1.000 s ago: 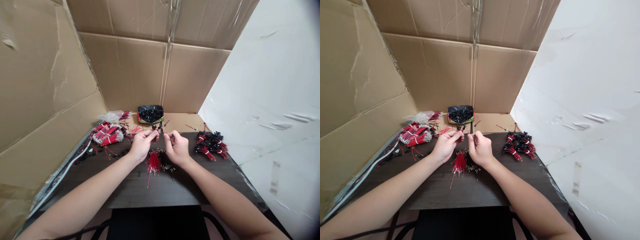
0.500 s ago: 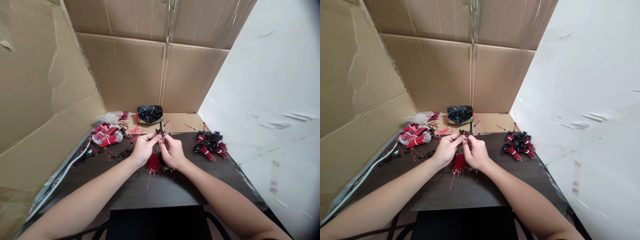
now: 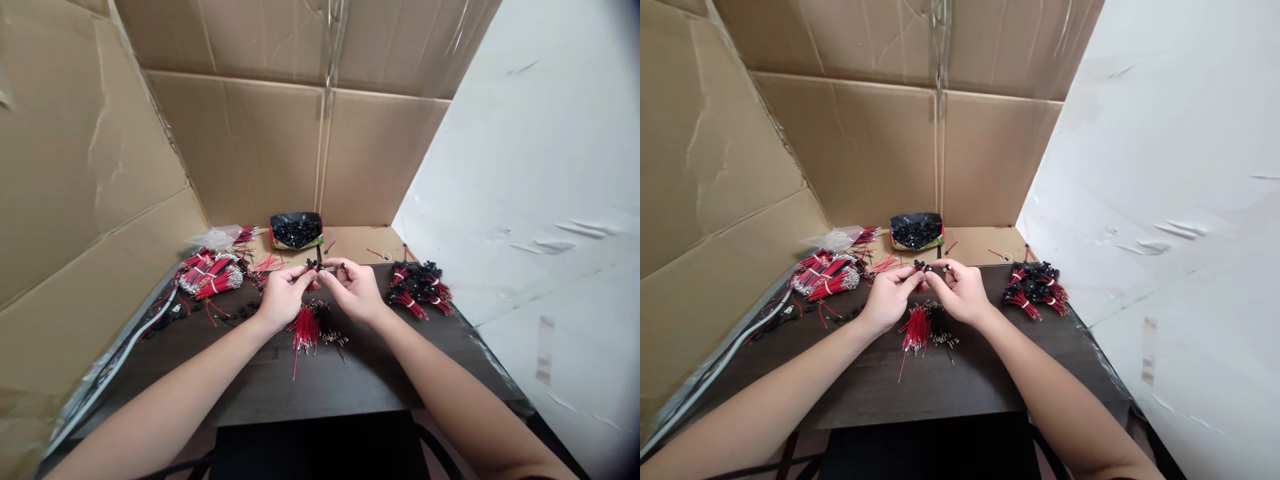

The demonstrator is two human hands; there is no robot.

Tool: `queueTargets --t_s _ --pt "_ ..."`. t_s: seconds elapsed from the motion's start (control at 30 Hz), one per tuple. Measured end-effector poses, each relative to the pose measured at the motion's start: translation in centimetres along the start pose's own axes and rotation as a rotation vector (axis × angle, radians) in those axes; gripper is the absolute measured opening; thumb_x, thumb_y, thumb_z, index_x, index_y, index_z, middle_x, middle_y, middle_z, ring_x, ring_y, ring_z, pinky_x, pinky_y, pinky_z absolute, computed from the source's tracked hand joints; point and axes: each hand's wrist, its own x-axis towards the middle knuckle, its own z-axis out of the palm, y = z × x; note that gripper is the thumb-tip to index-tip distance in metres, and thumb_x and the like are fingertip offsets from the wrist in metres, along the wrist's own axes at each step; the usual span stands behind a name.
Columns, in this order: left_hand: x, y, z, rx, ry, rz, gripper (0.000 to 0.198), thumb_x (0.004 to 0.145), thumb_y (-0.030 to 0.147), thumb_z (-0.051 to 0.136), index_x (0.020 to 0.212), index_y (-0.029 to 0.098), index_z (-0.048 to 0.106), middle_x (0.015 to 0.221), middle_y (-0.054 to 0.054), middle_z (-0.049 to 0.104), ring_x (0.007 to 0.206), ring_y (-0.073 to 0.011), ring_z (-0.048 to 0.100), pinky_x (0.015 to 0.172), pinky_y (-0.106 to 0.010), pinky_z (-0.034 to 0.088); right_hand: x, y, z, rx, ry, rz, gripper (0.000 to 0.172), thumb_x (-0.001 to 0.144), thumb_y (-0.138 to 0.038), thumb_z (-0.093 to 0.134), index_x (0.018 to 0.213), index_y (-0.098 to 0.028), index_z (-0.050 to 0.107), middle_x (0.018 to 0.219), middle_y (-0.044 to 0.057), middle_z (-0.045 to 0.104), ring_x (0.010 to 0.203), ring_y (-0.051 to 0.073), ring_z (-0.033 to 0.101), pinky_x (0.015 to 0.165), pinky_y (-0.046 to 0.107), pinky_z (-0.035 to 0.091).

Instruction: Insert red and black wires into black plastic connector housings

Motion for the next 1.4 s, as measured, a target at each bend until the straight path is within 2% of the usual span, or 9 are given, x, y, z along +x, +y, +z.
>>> queueTargets --t_s 0.13,0.23,0.37,0.47,0.6,0.93,1.1,1.23,1.4 --pt "-0.1 0.2 0.1 0.050 -0.052 0.033 0.040 0.086 0.056 0.085 0.087 0.016 0.085 0.072 -0.005 0.071 0.069 -0.0188 0.061 0.071 -0.031 0.049 0.0 0.2 0.1 0.004 0.027 -0.052 0.028 0.104 -0.042 0.067 0.102 -0.017 0.078 0.057 -0.008 0.039 0.052 0.011 0.035 0.054 0.025 0.038" --pt "-0.3 0.4 0.0 0.125 -0.089 0.069 0.043 0.090 0.057 0.081 0.076 0.017 0.082 0.070 -0.005 0.070 0.070 -0.0186 0.059 0.072 -0.031 0.046 0.0 0.0 -0.2 -0.006 0.051 -0.095 0.024 0.104 -0.038 0.069 0.094 -0.017 0.077 0.057 -0.006 0.047 0.052 0.011 0.040 0.056 0.026 0.041" --pt "-0.3 1.2 -0.2 0.160 -0.158 0.071 0.045 0.090 0.057 0.082 0.068 0.017 0.077 0.070 -0.005 0.070 0.072 -0.0193 0.059 0.075 -0.032 0.045 0.2 -0.1 -0.7 0.028 0.017 -0.122 0.021 0.105 -0.035 0.069 0.096 -0.018 0.078 0.070 0.001 0.072 0.058 0.013 0.059 0.062 0.028 0.052" --pt "-0.2 1.8 -0.3 0.146 -0.217 0.056 0.045 0.088 0.055 0.084 0.066 0.017 0.075 0.070 -0.005 0.070 0.069 -0.0185 0.058 0.073 -0.032 0.045 0.2 0.1 -0.8 0.049 0.004 -0.169 0.019 0.105 -0.034 0.070 0.101 -0.019 0.080 0.078 0.003 0.078 0.062 0.015 0.067 0.066 0.030 0.058" --pt "-0.1 2.0 -0.3 0.139 -0.236 0.051 0.040 0.089 0.053 0.083 0.074 0.017 0.079 0.070 -0.006 0.069 0.066 -0.0176 0.057 0.068 -0.031 0.045 0.2 0.5 -1.0 0.000 0.041 -0.248 0.017 0.104 -0.034 0.072 0.104 -0.021 0.082 0.075 0.002 0.076 0.057 0.014 0.064 0.061 0.030 0.058" --pt "-0.2 -0.1 -0.5 0.137 -0.147 0.140 0.033 0.099 0.048 0.073 0.093 0.017 0.085 0.075 -0.005 0.069 0.068 -0.0177 0.058 0.067 -0.030 0.047 0.1 -0.2 -1.1 -0.056 0.062 -0.310 0.014 0.103 -0.028 0.073 0.105 -0.017 0.081 0.071 0.001 0.073 0.053 0.011 0.056 0.058 0.027 0.052" --pt "-0.2 -0.2 -0.5 0.189 -0.100 0.148 0.034 0.099 0.047 0.072 0.085 0.017 0.081 0.071 -0.005 0.067 0.066 -0.0175 0.057 0.065 -0.030 0.045 0.3 0.1 -1.2 -0.025 0.002 -0.228 0.018 0.103 -0.033 0.071 0.099 -0.018 0.079 0.060 -0.004 0.058 0.049 0.010 0.042 0.052 0.027 0.040" --pt "-0.2 -0.2 -0.6 0.255 -0.111 0.166 0.039 0.099 0.049 0.072 0.080 0.016 0.079 0.070 -0.005 0.068 0.065 -0.0170 0.056 0.063 -0.029 0.044 0.5 -0.2 -1.8 -0.024 -0.075 -0.182 0.022 0.100 -0.034 0.071 0.113 -0.016 0.076 0.055 -0.010 0.038 0.048 0.010 0.030 0.051 0.028 0.031" --pt "-0.2 0.3 -0.3 0.188 -0.187 0.113 0.040 0.099 0.049 0.072 0.080 0.015 0.077 0.073 -0.005 0.071 0.064 -0.0152 0.059 0.064 -0.027 0.047 0.4 -0.5 -2.1 0.084 -0.118 -0.072 0.035 0.102 -0.044 0.069 0.124 -0.017 0.067 0.066 -0.008 0.039 0.056 0.012 0.034 0.057 0.028 0.033"
